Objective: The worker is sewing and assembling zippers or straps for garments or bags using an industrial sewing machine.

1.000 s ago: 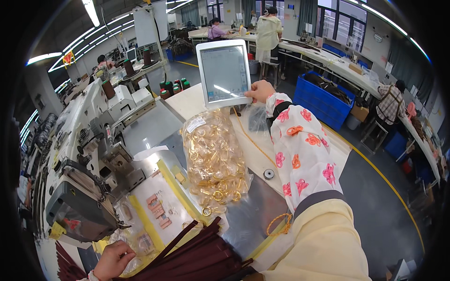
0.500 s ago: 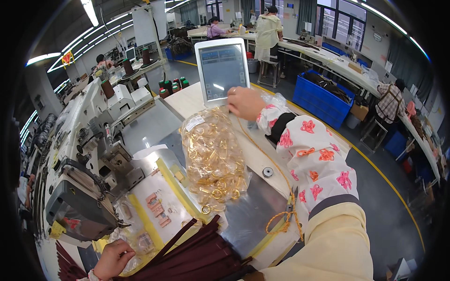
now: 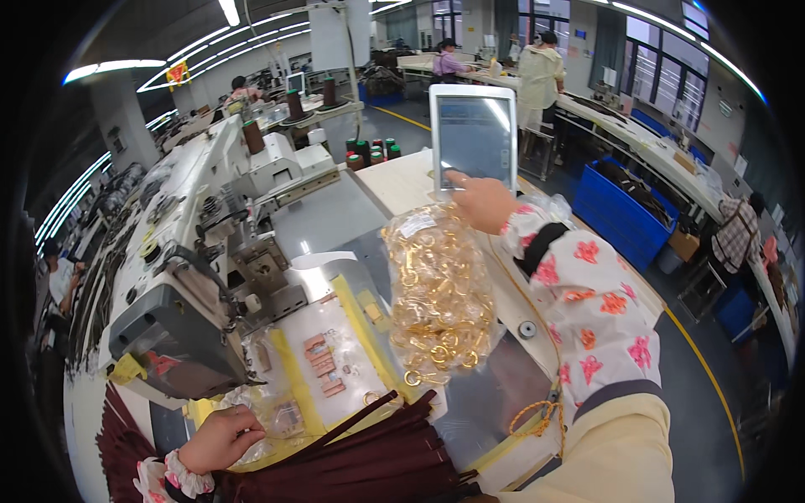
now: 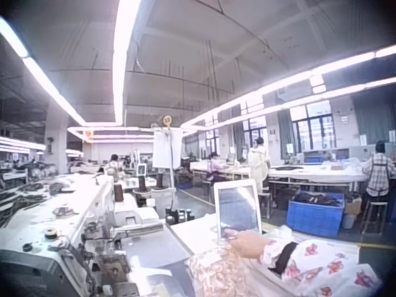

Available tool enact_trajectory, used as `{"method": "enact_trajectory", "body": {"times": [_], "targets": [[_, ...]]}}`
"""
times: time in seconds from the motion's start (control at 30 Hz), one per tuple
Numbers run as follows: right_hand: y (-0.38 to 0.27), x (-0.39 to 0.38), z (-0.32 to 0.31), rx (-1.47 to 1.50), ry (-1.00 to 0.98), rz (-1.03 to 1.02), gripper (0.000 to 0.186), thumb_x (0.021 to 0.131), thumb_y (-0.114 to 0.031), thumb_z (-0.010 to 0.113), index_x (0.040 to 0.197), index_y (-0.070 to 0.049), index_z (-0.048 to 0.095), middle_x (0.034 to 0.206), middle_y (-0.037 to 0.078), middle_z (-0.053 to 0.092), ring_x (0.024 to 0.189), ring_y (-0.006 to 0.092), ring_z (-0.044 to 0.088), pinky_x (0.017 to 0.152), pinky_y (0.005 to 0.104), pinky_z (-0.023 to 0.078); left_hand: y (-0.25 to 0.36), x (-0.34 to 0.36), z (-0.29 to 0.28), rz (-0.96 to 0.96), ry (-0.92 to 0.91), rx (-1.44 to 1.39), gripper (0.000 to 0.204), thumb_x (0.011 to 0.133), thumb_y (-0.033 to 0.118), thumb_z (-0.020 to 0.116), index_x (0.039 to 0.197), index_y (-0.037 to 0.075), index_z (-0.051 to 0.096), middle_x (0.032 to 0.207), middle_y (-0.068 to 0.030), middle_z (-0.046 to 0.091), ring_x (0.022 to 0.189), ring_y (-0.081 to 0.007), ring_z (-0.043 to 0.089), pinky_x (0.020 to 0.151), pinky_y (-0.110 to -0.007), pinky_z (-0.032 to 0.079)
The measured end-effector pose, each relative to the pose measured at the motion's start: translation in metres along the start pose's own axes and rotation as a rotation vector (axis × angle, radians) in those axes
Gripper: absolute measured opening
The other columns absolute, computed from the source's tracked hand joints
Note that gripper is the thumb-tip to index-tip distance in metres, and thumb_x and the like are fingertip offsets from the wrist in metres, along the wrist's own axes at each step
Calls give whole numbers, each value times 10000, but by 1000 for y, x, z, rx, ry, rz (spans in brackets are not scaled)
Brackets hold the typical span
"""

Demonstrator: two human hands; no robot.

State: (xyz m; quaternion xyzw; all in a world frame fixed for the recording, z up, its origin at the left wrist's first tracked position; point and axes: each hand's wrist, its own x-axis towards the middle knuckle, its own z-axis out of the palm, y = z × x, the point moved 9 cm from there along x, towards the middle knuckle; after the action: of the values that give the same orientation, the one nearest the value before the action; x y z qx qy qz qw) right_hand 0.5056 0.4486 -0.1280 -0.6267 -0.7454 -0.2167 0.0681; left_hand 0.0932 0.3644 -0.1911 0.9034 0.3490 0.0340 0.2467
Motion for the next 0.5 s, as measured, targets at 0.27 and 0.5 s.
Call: {"method": "enact_trajectory", "body": {"times": [0.27, 0.5], "targets": [[20, -118, -50, 282, 260, 147, 80, 755, -79, 569, 810, -21, 570, 1002, 135, 557, 817, 303, 571, 696, 351, 457, 3, -4, 2, 86, -1, -13, 101, 790, 136, 559, 806, 35, 559, 773, -103, 535, 717, -310, 550, 619, -378, 450], [156, -282, 6, -45, 56, 743, 383, 797, -168, 550, 1122, 20, 477, 1186, 212, 458, 1129, 357, 407, 950, 392, 328, -4, -5, 8, 96, -1, -6, 148, 828, 182, 511, 809, 37, 535, 784, -116, 529, 733, -326, 545, 637, -402, 440]]}}
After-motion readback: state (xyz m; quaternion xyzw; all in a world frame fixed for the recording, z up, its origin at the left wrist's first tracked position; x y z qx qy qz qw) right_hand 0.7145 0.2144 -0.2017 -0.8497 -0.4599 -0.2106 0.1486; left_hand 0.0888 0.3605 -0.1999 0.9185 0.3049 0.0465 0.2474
